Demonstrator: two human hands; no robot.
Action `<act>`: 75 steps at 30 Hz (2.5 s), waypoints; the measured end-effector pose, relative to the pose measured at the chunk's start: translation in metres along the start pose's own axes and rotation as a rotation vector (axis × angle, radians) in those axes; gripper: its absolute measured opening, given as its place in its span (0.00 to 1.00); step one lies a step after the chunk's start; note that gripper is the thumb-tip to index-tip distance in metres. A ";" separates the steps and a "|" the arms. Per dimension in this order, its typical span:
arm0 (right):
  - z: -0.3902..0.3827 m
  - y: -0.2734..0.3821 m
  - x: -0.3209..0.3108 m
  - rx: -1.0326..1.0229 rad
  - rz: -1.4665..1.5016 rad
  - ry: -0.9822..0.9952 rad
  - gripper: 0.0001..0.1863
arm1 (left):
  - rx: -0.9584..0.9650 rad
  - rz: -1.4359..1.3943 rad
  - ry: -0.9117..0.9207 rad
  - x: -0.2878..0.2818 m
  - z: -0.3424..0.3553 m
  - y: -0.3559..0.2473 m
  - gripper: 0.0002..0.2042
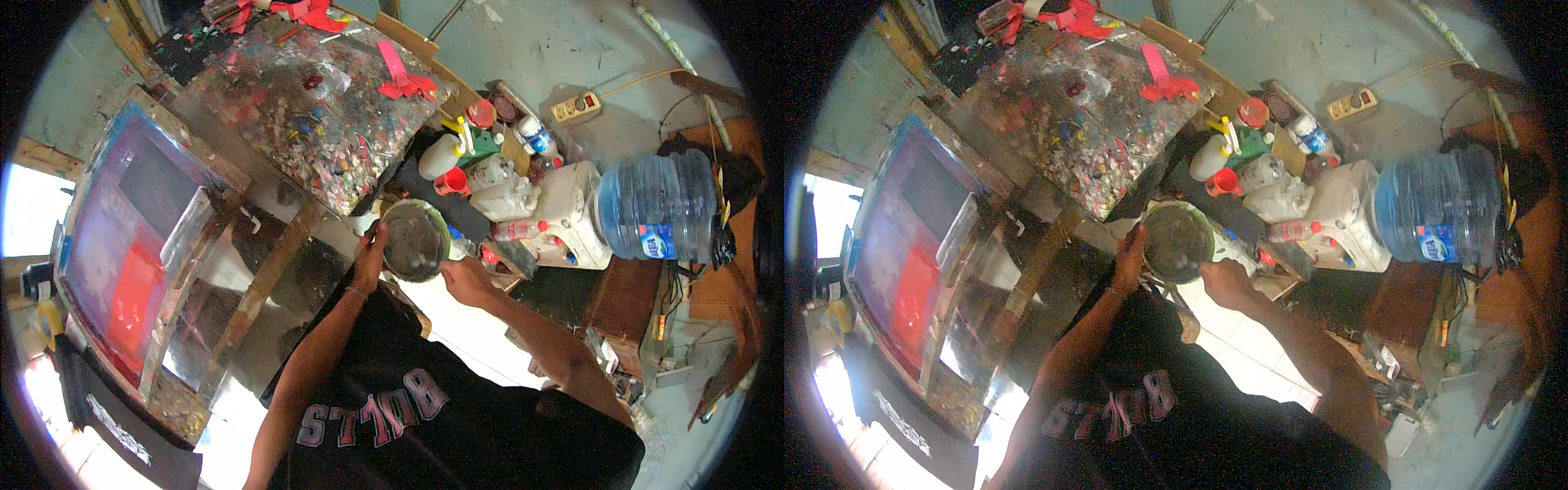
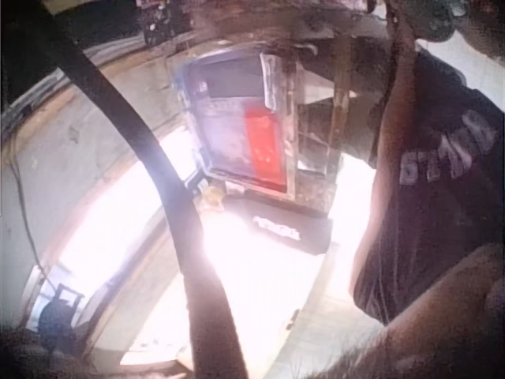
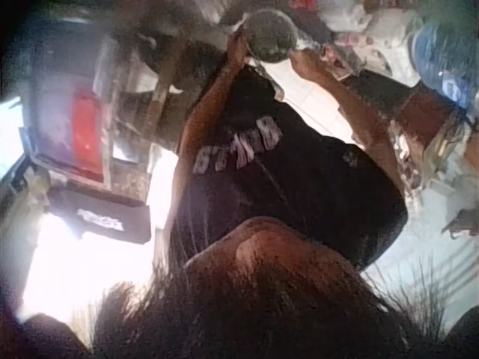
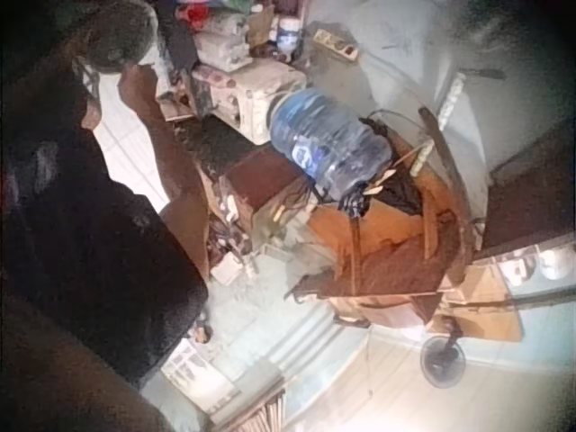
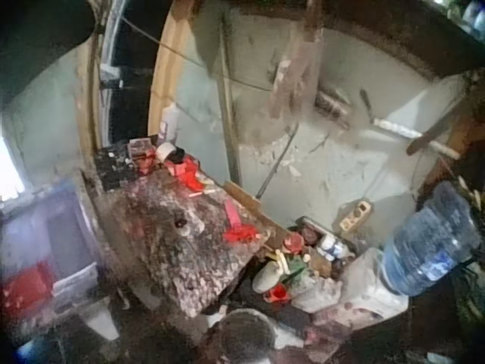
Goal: The person cleans a screen printing frame with a red cloth, then handles a black t-shirt and a container of grey ink. They spray liquid into the ink and stir it with a tool.
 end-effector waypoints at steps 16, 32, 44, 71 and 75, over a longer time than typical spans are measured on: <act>0.003 -0.014 -0.009 0.245 0.402 -0.337 0.11 | -0.111 0.097 0.048 -0.001 -0.003 0.004 0.40; 0.026 0.086 -0.055 -0.432 -0.493 -0.057 0.13 | -0.139 0.182 0.057 -0.002 -0.004 -0.002 0.39; 0.030 -0.028 -0.029 -0.150 -0.428 -0.040 0.08 | -0.034 0.188 0.057 0.004 -0.006 -0.010 0.36; -0.005 -0.007 -0.012 0.116 0.279 -0.486 0.08 | -0.050 0.032 0.021 0.002 -0.004 -0.006 0.34; -0.005 0.008 0.002 -0.018 0.097 -0.139 0.09 | -0.066 0.015 0.025 0.002 -0.004 0.000 0.38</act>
Point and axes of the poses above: each hand's wrist, its own z-axis towards the middle knuckle, its own x-axis out of the palm, y = z × x, the point moved 5 cm from there along z, towards the middle knuckle, and after that the axes turned 10 degrees about -z, right-handed, at the moved point
